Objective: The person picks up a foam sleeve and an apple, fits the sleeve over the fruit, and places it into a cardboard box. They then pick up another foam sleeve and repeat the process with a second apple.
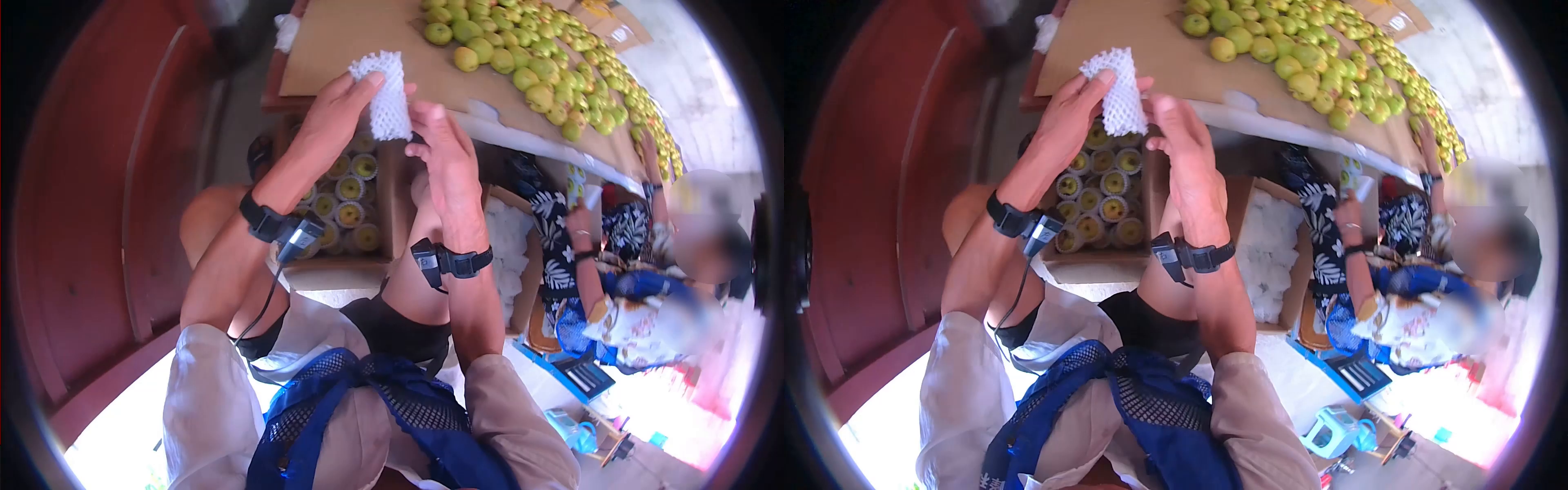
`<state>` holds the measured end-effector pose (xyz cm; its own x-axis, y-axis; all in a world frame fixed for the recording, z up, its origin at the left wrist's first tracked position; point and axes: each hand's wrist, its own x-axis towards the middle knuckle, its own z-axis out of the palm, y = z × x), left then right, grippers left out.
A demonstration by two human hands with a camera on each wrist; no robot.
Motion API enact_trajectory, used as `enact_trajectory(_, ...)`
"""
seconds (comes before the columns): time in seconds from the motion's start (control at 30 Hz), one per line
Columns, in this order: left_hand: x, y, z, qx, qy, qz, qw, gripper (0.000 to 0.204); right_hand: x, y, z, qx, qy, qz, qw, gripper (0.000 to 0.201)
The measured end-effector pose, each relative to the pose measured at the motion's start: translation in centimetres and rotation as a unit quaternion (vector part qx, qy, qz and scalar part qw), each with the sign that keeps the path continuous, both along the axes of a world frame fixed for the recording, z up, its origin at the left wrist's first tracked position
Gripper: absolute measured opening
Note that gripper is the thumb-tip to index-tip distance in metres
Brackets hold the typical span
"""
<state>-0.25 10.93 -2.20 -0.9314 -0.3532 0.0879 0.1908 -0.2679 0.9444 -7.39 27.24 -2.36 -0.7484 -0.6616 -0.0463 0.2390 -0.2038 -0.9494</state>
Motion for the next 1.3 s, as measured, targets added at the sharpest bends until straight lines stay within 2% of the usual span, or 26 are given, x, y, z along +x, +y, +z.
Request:
enact_trajectory(0.07, -0.2, 1.3, 0.4, -0.070, 0.005, -0.014, 0.997, 0.047, 0.0, 1.3, 0.8, 0.011, 0.036, 0.030, 0.999, 0.048)
enact_trajectory(0.2, 1.0, 4.2, 1.7, -0.114, -0.011, -0.076, 0.990, 0.048, 1.6, 3.7, 1.7, -0.030, 0.019, 0.090, 0.995, 0.043)
enact_trajectory(0.3, 2.7, 7.2, 2.5, -0.025, 0.004, -0.096, 0.995, 0.048, 2.5, 6.6, 1.7, -0.043, 0.030, 0.151, 0.987, 0.035)
enact_trajectory(0.47, 6.1, 9.4, 2.3, 0.023, -0.012, -0.177, 0.984, 0.053, 5.6, 10.1, 0.5, -0.033, 0.029, 0.179, 0.983, 0.024)
enact_trajectory(0.57, 7.7, 10.5, 2.5, 0.028, -0.018, -0.166, 0.986, 0.052, 7.2, 11.0, 0.4, -0.036, 0.025, 0.185, 0.982, 0.024)
enact_trajectory(0.77, 8.1, 11.0, 1.6, 0.104, -0.020, -0.114, 0.988, 0.042, 6.8, 11.6, -0.4, -0.017, -0.014, 0.270, 0.963, 0.022)
enact_trajectory(0.9, 8.7, 10.6, 0.0, 0.164, -0.069, -0.143, 0.974, 0.036, 7.2, 11.6, -2.5, 0.012, -0.051, 0.292, 0.955, 0.025)
enact_trajectory(0.93, 8.9, 11.4, 0.1, 0.167, -0.096, -0.083, 0.978, 0.033, 7.7, 11.7, -3.1, 0.020, -0.070, 0.295, 0.953, 0.025)
enact_trajectory(1.03, 9.3, 12.0, -2.5, 0.231, -0.121, -0.044, 0.964, 0.029, 8.5, 12.0, -3.9, 0.045, -0.118, 0.298, 0.946, 0.026)
enact_trajectory(1.1, 9.6, 11.5, -4.1, 0.235, -0.138, -0.071, 0.960, 0.028, 8.5, 12.2, -5.2, 0.060, -0.162, 0.296, 0.939, 0.026)
enact_trajectory(1.17, 9.7, 11.5, -5.0, 0.227, -0.152, -0.073, 0.959, 0.028, 8.8, 12.1, -4.4, 0.068, -0.179, 0.288, 0.938, 0.026)
enact_trajectory(1.3, 10.0, 11.5, -5.7, 0.285, -0.121, -0.034, 0.950, 0.027, 8.3, 11.7, -5.3, 0.062, -0.211, 0.304, 0.927, 0.025)
